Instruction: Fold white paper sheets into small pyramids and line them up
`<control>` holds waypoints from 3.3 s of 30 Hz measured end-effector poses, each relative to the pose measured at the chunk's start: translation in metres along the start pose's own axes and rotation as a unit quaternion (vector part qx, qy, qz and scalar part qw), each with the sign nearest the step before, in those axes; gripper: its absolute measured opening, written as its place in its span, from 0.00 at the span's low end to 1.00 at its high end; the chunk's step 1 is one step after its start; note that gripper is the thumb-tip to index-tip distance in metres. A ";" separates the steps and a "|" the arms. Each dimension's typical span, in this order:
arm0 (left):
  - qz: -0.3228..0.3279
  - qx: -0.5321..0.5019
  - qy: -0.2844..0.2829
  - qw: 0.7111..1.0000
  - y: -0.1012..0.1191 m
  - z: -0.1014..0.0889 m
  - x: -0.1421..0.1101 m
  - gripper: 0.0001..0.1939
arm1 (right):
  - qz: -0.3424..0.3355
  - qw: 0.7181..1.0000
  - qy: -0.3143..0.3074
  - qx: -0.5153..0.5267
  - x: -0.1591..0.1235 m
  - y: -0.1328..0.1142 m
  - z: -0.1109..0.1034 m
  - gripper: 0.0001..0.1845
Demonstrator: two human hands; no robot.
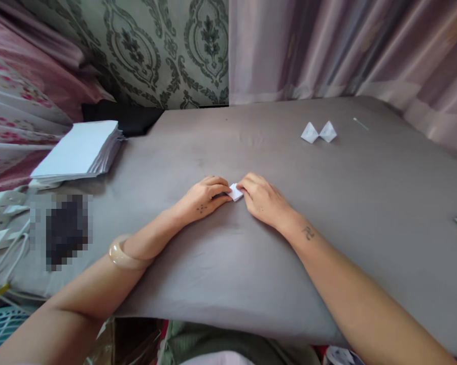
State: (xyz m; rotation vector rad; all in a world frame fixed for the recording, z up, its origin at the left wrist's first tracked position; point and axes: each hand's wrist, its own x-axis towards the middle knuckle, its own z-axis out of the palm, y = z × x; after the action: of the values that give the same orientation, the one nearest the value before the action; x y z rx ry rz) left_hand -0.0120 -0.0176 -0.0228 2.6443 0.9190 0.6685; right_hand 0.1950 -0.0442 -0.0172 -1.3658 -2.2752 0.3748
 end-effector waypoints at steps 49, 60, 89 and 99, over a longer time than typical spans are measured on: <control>-0.273 -0.095 0.035 0.957 0.016 0.000 0.010 0.08 | 0.204 0.973 0.056 0.089 0.006 -0.013 0.006 0.12; -0.293 -0.100 0.029 0.950 0.016 -0.005 0.017 0.06 | 0.298 0.946 -0.003 0.128 0.015 -0.011 -0.009 0.13; -0.076 0.042 -0.014 0.996 0.016 0.006 0.010 0.14 | 0.292 0.912 -0.116 0.264 0.025 0.005 -0.026 0.09; -0.040 0.182 -0.110 0.976 0.043 -0.001 0.007 0.17 | 0.295 0.921 -0.144 0.210 0.031 -0.003 -0.025 0.11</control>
State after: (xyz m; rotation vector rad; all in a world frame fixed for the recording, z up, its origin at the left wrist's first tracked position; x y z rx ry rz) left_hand 0.0146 -0.0462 -0.0032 2.8970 1.1659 0.1922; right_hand 0.1929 -0.0186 0.0128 -1.8126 -1.7728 1.2541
